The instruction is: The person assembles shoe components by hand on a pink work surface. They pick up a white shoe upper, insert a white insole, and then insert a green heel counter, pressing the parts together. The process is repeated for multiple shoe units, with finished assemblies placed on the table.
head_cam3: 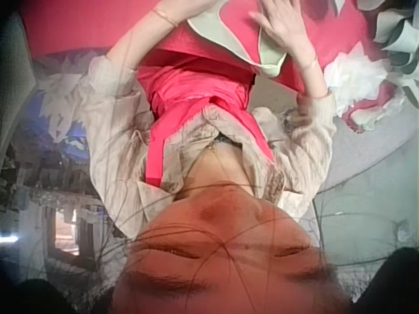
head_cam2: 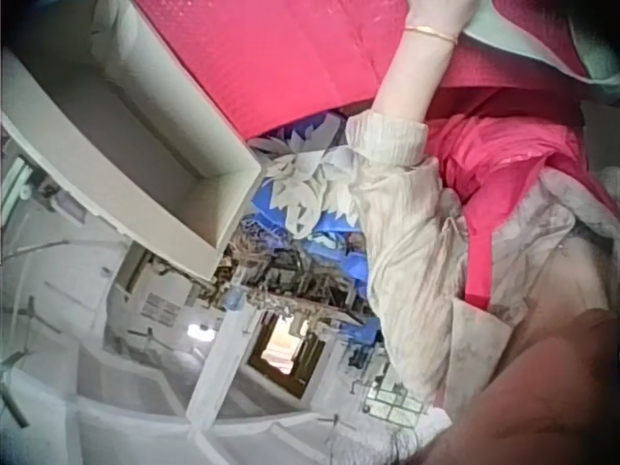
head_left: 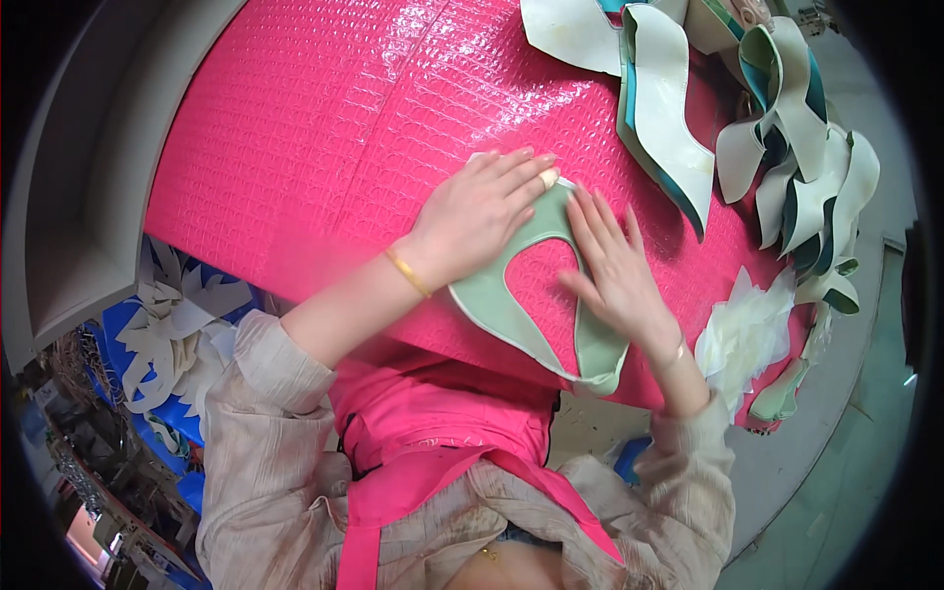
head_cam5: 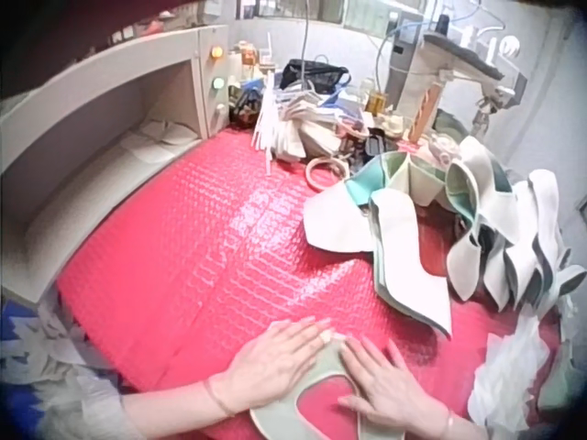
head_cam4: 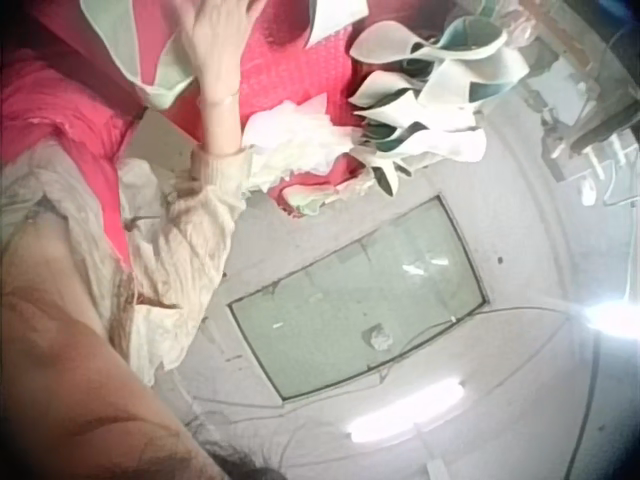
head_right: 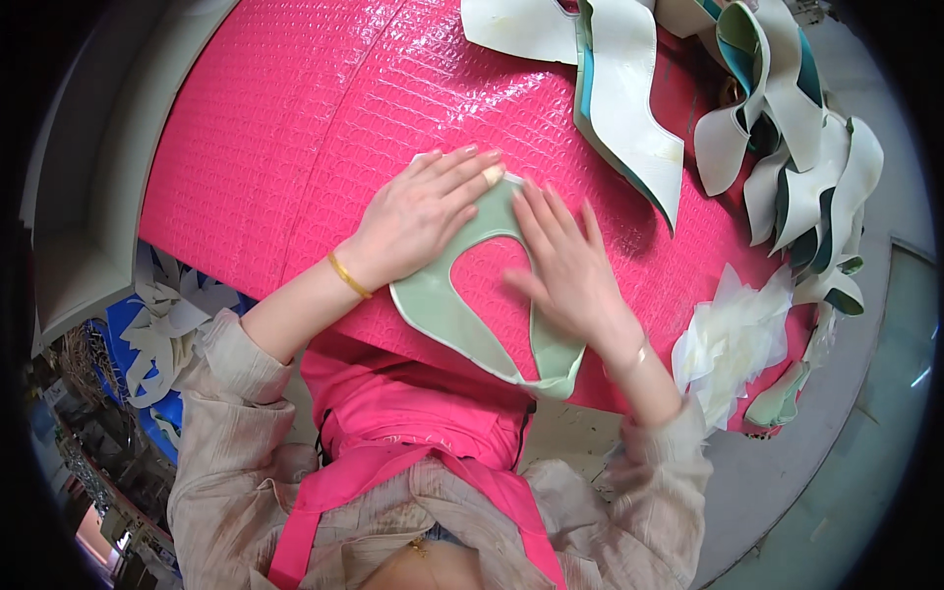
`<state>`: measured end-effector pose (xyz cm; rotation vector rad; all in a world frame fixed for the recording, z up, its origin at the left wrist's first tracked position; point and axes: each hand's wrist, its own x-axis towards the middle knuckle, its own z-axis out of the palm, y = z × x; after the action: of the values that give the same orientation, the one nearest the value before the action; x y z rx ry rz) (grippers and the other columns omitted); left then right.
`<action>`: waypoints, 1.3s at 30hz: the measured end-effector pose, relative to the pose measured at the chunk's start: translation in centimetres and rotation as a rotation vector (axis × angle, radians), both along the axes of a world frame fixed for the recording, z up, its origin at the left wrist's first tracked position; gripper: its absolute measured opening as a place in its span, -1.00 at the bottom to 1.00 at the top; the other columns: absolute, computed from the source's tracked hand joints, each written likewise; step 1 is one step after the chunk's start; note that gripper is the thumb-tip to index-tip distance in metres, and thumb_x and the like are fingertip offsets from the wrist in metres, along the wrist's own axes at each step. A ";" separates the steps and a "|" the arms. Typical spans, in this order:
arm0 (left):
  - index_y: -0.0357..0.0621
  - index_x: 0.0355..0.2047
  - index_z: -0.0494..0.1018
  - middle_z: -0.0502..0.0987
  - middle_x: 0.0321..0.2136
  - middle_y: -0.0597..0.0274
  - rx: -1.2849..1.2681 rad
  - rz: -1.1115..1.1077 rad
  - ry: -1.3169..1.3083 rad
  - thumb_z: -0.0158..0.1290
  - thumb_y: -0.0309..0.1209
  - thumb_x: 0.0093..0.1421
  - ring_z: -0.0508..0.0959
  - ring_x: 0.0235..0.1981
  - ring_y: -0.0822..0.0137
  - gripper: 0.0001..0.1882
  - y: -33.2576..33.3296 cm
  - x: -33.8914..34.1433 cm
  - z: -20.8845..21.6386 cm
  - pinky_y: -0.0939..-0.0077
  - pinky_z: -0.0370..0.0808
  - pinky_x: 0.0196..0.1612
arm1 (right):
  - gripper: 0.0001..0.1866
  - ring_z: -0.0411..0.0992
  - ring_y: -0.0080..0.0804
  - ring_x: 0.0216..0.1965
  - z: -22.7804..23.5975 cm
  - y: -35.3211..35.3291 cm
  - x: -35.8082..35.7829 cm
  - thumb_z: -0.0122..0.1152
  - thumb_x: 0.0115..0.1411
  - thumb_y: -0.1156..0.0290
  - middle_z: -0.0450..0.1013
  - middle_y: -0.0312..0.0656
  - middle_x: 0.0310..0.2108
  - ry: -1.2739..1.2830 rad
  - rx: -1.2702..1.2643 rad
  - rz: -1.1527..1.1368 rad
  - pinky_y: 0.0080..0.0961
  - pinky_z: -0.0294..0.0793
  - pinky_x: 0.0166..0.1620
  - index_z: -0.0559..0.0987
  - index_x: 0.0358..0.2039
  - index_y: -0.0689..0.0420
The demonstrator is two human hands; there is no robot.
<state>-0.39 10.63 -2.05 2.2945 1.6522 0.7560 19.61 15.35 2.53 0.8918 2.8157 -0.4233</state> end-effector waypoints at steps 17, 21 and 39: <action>-0.11 0.23 -0.06 0.33 0.00 0.04 -0.411 0.214 -1.703 -0.04 -0.40 0.16 0.32 0.04 0.25 -0.34 -4.9 -6.5 3.8 0.33 0.21 0.12 | -0.44 0.44 -0.28 -0.12 8.7 -7.6 1.2 -0.03 0.02 0.69 0.38 0.01 -0.08 0.741 -0.450 -0.309 -0.49 0.43 -0.18 0.24 0.10 0.24; -0.26 0.04 0.24 0.44 -0.12 0.06 -0.631 -0.071 -1.950 0.00 -0.36 0.16 0.46 -0.10 0.25 -0.55 -5.3 -4.1 2.5 0.41 0.40 -0.03 | -0.44 0.37 -0.29 -0.08 6.2 -5.1 2.5 0.00 0.07 0.61 0.32 -0.01 -0.03 1.006 -0.963 -0.711 -0.41 0.34 -0.02 0.19 0.13 0.25; -0.36 -0.42 0.48 0.52 -0.53 0.30 -0.148 0.412 -1.787 0.03 -0.36 0.15 0.44 -0.57 0.58 -0.76 -4.6 -0.3 4.7 0.69 0.37 -0.52 | -0.60 0.23 0.08 -0.63 4.5 -6.8 -7.7 0.01 0.16 0.24 0.21 0.12 -0.71 0.460 -0.463 -0.430 -0.24 0.17 -0.56 0.32 -0.65 0.31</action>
<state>-0.71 6.02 2.66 0.4033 0.9968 1.7901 11.86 8.57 6.99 1.4217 2.6650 -1.4324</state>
